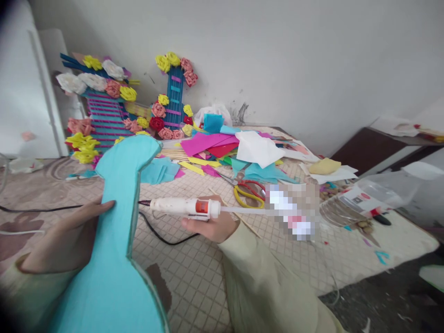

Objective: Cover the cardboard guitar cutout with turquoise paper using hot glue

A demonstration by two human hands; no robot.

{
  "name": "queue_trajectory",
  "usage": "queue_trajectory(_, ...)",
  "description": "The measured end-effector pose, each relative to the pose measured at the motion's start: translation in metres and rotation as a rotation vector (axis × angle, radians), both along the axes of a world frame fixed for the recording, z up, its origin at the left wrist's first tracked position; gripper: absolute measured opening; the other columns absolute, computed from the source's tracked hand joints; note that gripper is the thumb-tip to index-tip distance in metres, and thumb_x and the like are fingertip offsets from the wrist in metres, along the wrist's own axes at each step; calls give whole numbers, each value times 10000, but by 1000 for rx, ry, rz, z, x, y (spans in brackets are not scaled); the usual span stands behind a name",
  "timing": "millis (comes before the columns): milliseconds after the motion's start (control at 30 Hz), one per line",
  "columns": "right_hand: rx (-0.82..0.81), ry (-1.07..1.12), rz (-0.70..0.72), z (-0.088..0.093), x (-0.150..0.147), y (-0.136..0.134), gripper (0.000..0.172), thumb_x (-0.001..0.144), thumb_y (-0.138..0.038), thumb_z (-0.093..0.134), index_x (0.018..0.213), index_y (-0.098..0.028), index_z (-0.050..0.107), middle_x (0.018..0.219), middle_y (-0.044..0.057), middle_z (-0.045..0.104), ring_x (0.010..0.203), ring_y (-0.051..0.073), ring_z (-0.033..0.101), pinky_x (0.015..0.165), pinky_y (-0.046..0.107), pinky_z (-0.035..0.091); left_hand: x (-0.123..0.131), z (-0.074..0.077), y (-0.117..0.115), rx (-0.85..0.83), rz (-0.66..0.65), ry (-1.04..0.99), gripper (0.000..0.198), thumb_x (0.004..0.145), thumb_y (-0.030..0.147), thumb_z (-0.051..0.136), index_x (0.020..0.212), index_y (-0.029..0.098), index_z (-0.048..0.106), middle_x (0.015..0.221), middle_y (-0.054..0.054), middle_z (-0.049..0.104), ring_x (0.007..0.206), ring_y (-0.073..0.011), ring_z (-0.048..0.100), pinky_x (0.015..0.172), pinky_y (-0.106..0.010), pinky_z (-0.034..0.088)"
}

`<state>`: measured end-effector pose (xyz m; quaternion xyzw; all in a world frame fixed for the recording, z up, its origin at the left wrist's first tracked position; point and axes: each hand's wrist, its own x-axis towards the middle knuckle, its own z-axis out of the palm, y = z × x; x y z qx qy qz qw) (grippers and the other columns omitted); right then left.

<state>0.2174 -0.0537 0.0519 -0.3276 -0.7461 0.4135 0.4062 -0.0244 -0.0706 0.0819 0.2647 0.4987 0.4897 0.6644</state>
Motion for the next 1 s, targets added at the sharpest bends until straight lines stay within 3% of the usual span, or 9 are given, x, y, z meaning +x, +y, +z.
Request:
queue_trajectory(200,1,25,-2,1,0,0,178,687,-235,611,561,-150,518,498,-31,441,467,88,410,437,215,319,1,1,-1,-3,-14,9,537,599,222,707,1116,269,570,833,6,703,487,-196,619,389,-278,505)
queue_trajectory(433,-29,26,-36,1,-1,0,208,683,-267,615,542,-154,512,477,-35,415,461,89,394,441,224,319,-1,2,-1,-33,-5,1,576,567,214,728,1118,271,572,827,12,703,450,-171,594,436,-286,524)
queue_trajectory(633,-41,32,-58,1,-1,0,266,686,-320,611,514,-167,477,466,-35,410,463,95,396,436,229,319,4,7,-2,-69,-10,0,572,563,203,726,1109,297,581,839,30,701,432,-147,574,372,-239,485)
queue_trajectory(1000,11,20,-104,0,-1,0,301,684,-333,612,496,-175,440,463,-37,370,490,106,403,471,240,342,5,5,-4,-53,-9,6,536,598,218,701,1112,311,579,919,24,696,634,-207,653,561,-294,553)
